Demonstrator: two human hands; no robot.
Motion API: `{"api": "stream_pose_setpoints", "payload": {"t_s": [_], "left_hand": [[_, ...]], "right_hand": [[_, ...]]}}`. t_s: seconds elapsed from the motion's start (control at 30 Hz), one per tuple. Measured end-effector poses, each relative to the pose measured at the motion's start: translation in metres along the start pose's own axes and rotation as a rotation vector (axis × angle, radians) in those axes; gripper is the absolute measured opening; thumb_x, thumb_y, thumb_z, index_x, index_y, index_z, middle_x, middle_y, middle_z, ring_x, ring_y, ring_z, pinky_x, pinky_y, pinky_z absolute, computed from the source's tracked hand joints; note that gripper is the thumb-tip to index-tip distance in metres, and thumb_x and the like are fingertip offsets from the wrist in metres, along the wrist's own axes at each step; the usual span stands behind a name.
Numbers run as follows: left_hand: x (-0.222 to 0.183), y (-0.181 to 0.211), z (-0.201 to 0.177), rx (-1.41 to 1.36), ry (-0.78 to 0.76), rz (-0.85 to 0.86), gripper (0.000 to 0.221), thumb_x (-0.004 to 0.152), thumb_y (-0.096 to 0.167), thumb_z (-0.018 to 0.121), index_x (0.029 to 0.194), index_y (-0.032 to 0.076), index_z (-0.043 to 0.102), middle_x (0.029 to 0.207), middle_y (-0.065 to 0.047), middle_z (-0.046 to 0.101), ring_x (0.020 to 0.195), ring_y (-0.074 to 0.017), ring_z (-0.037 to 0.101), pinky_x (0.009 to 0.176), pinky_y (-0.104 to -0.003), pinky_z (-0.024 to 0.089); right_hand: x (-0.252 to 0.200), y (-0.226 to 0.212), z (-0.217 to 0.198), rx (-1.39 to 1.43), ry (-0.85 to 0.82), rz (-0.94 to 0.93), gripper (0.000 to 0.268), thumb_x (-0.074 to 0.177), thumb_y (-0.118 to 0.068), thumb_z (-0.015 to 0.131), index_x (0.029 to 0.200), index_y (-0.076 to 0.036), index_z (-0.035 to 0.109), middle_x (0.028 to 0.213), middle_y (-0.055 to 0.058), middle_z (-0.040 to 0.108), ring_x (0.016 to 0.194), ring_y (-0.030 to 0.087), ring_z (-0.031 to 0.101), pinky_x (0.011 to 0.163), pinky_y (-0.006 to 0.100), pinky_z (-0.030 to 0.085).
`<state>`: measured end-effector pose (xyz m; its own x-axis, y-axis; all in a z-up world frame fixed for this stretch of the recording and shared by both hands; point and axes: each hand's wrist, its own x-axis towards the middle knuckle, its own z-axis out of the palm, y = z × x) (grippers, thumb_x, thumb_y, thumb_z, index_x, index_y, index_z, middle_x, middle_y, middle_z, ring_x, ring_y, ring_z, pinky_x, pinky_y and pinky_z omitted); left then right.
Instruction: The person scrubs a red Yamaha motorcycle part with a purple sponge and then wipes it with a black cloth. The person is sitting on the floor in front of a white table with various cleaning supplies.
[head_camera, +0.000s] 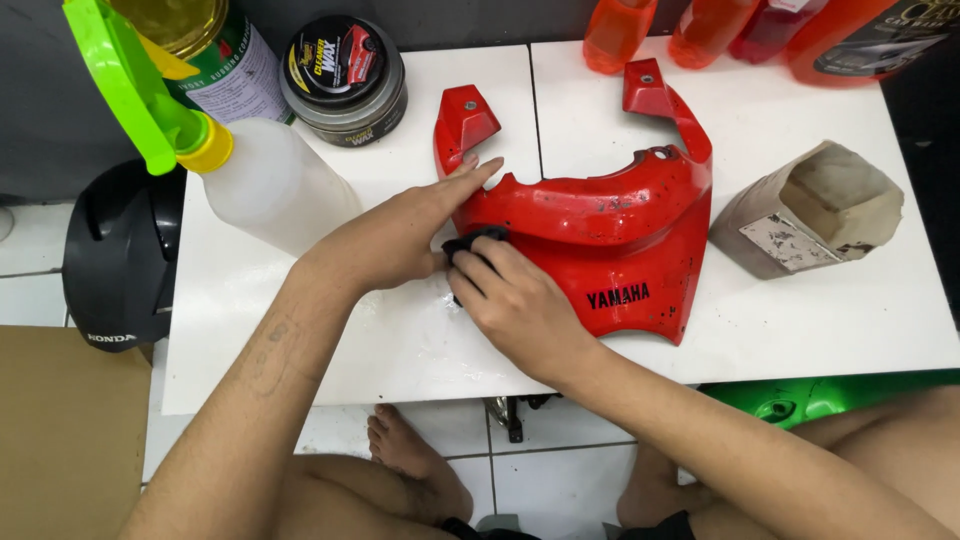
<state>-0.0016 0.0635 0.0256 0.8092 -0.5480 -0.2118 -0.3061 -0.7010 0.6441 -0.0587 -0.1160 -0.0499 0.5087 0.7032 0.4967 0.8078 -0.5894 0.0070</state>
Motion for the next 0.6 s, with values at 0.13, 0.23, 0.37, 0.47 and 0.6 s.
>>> {"api": "stream_pose_setpoints", "payload": {"t_s": [0.13, 0.23, 0.37, 0.47, 0.6], "left_hand": [[0.0, -0.002, 0.0, -0.025, -0.019, -0.012, 0.109, 0.065, -0.012, 0.083, 0.159, 0.007, 0.032, 0.162, -0.016, 0.04, 0.151, -0.0315, 0.033, 0.118, -0.049, 0.035], [-0.005, 0.003, -0.001, -0.019, 0.005, 0.005, 0.109, 0.063, -0.008, 0.087, 0.157, 0.004, 0.034, 0.158, -0.02, 0.045, 0.15, -0.0349, 0.035, 0.118, -0.051, 0.035], [0.004, -0.001, 0.002, 0.004, 0.033, 0.021, 0.106, 0.062, 0.007, 0.094, 0.154, 0.008, 0.042, 0.154, -0.016, 0.051, 0.148, -0.031, 0.038, 0.117, -0.048, 0.037], [0.005, -0.006, 0.011, 0.007, 0.073, 0.05, 0.099, 0.064, 0.02, 0.096, 0.149, 0.005, 0.048, 0.153, -0.015, 0.052, 0.149, -0.0321, 0.036, 0.117, -0.047, 0.037], [0.005, 0.0, 0.01, 0.068, 0.112, 0.078, 0.094, 0.067, 0.038, 0.095, 0.141, -0.001, 0.053, 0.151, -0.021, 0.053, 0.147, -0.0363, 0.038, 0.114, -0.048, 0.042]], "right_hand": [[0.012, 0.015, -0.016, -0.027, 0.096, 0.044, 0.019, 0.097, -0.002, 0.066, 0.115, -0.006, 0.072, 0.11, 0.013, 0.069, 0.114, 0.032, 0.062, 0.1, 0.04, 0.053], [0.015, 0.019, -0.023, -0.096, 0.157, 0.091, 0.019, 0.1, 0.0, 0.064, 0.117, -0.006, 0.071, 0.113, 0.012, 0.067, 0.116, 0.03, 0.06, 0.102, 0.038, 0.051], [0.009, 0.027, -0.038, -0.087, 0.112, 0.151, 0.026, 0.093, 0.003, 0.067, 0.116, -0.007, 0.073, 0.11, 0.01, 0.07, 0.115, 0.029, 0.062, 0.103, 0.04, 0.051], [-0.007, 0.026, -0.042, -0.075, 0.136, 0.168, 0.033, 0.091, 0.003, 0.064, 0.122, -0.008, 0.072, 0.116, 0.009, 0.068, 0.117, 0.031, 0.06, 0.104, 0.042, 0.049], [-0.022, 0.038, -0.061, -0.06, 0.183, 0.255, 0.043, 0.086, 0.002, 0.065, 0.127, -0.008, 0.071, 0.119, 0.008, 0.068, 0.116, 0.033, 0.06, 0.108, 0.044, 0.047]]}}
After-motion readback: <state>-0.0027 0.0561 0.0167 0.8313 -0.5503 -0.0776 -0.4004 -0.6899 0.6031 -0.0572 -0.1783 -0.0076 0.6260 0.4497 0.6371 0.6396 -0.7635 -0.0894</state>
